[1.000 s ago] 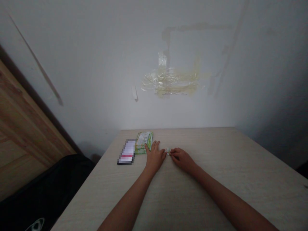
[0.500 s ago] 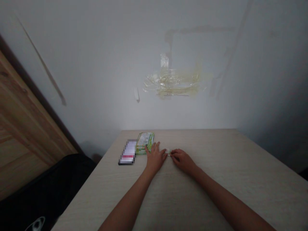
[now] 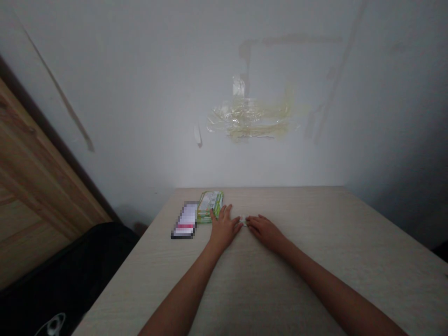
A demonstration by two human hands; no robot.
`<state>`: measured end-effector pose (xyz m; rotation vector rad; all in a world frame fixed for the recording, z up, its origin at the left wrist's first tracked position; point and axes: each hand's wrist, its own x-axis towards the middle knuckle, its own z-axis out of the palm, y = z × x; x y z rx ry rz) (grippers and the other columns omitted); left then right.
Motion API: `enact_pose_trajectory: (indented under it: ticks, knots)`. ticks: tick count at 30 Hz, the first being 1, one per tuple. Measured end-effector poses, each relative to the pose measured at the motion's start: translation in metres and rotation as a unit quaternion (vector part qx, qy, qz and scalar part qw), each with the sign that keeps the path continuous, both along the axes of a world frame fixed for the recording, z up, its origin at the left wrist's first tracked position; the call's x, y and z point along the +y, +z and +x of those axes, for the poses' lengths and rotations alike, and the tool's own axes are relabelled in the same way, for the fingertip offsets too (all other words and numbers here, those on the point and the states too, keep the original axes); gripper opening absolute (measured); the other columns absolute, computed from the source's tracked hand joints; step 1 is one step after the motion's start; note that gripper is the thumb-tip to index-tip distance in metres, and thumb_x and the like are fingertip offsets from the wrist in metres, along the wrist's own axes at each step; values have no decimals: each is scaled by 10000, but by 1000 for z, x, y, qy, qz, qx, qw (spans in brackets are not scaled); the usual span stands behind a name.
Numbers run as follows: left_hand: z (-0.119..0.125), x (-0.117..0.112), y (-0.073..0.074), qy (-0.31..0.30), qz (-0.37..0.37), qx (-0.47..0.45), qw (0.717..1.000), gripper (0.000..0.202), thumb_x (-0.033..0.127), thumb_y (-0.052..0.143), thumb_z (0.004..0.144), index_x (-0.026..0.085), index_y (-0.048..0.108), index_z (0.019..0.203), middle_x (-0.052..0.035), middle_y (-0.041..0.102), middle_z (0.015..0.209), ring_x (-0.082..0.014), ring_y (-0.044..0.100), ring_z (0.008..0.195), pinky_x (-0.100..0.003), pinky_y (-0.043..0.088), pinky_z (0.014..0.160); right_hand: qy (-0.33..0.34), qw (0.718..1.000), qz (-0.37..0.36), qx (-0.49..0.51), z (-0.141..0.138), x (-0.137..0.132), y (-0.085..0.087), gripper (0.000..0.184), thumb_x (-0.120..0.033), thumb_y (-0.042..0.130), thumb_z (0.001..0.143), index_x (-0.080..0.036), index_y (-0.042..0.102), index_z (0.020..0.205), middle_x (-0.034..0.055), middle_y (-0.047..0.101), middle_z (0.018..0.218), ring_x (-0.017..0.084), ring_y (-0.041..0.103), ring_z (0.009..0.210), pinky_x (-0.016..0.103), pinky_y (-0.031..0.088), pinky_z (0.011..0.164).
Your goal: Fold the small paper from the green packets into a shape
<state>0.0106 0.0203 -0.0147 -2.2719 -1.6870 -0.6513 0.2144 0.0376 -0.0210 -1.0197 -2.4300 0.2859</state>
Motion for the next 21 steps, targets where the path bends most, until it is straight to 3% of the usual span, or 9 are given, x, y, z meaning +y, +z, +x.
enact_pose_trajectory:
  ticks: [7,16,21]
  knots:
    - [-3,-7,15,-75,19,15,997,214,439,565,870,366,734,978,12,489,1434,-325,329,1377,-716,16,1117,-9,1000,-3,5,-2,1,-3,332,-242,381,975,-212,618,1205,97,627,1271,194,579,1178,447,343,1102]
    - [-6,-9,20,-113,15,2,994,242,470,536,884,372,757,865,47,549,1367,-298,338,1366,-685,-25,1136,-2,1000,-11,21,-1,1,-5,320,-243,404,970,-235,616,1209,73,626,1276,197,584,1172,445,351,1101]
    - [-5,-10,22,-135,7,-10,991,268,437,517,901,349,763,841,23,567,1338,-278,367,1343,-655,-9,1152,-4,1000,-13,20,-1,3,-8,332,-244,406,969,-229,590,1245,75,612,1295,203,577,1183,456,337,1110]
